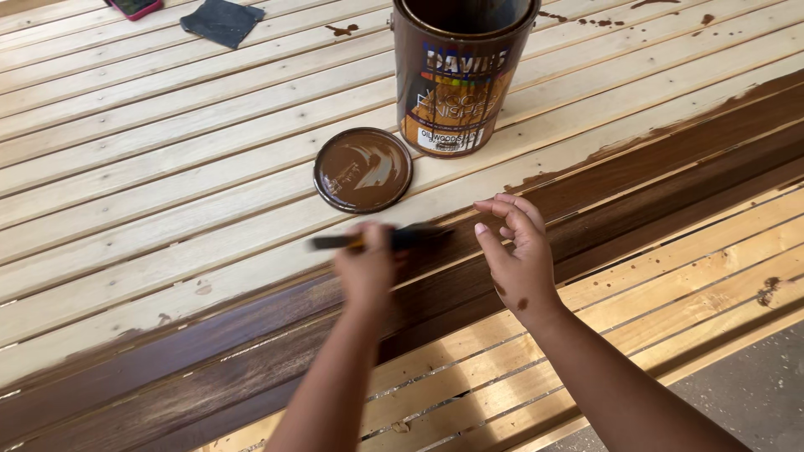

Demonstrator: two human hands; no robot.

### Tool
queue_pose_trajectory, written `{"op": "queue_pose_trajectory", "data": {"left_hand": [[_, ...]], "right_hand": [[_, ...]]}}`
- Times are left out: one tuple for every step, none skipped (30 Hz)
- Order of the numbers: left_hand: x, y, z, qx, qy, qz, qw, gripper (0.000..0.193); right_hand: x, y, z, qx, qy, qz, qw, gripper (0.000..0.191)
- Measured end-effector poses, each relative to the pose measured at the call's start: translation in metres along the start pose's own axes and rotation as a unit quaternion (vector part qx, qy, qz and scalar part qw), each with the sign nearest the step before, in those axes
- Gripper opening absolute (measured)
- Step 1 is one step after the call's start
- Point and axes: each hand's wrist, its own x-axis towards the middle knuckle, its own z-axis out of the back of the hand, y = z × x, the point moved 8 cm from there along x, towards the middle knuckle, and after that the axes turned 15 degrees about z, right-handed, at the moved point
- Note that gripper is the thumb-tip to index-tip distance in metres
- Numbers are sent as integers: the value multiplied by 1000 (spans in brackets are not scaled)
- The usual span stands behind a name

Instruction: The person applies brown wood stain to a slatted wooden table top using a wide brush, brushing along the slats and edges. They periodically dip the brush into the open stain can resting on the table and continue coating untreated sections of the surface.

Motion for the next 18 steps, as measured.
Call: {"op": "queue_pose_trajectory", "data": {"left_hand": [[3, 9, -35, -26, 29, 26, 999, 17], [-4, -1, -62, 18, 31, -83, 996, 20], [-12, -15, -79, 61, 31, -192, 979, 24], [-12, -16, -88, 93, 30, -189, 977, 26], [-12, -16, -94, 125, 27, -187, 974, 29], [-11, -17, -92, 156, 24, -185, 970, 32], [-11, -18, -83, 174, 16, -175, 969, 29], [-11, -21, -67, 193, 7, -165, 967, 26], [-11, -23, -50, 212, -1, -156, 965, 25], [-12, -25, -23, 238, -40, -145, 960, 24], [-12, -28, 10, 263, -79, -134, 952, 24], [-6, -17, 44, 228, -59, -24, 971, 27], [-7, -22, 78, 130, -24, -9, 991, 28], [-6, -29, 118, 207, -50, 3, 977, 26], [-7, -39, 160, 268, -83, 6, 960, 27], [-9, -50, 200, 225, -86, -13, 970, 29], [-17, -57, 229, 169, -5, -57, 984, 31], [-12, -51, 270, 127, -40, 22, 991, 31]], "right_hand": [[-1, 0, 2, -1, -2, -2, 1000, 25], [0, 0, 4, -2, -4, -2, 1000, 26], [0, 0, 5, -4, -4, -3, 1000, 26], [0, 0, 7, -4, -2, -4, 1000, 26], [0, 0, 6, -4, 1, -4, 1000, 26], [0, 0, 6, -3, -1, -2, 1000, 26], [1, 0, 5, -3, -3, 0, 1000, 26], [0, 1, 2, -1, -4, 2, 1000, 25], [0, 0, -2, 2, 0, -2, 1000, 25], [-1, 0, -6, 4, 4, -6, 1000, 25], [-2, 0, -11, 8, 8, -11, 1000, 25], [-2, 0, -18, 16, 10, -17, 1000, 24], [-2, 0, -25, 24, 12, -23, 999, 24], [-4, 0, -31, 29, 14, -31, 999, 23], [-5, 2, -37, 31, 16, -27, 999, 23], [-5, 4, -43, 33, 18, -23, 999, 24], [-6, 7, -48, 36, 21, -18, 999, 24], [-7, 8, -53, 48, 18, -24, 998, 24]]}}
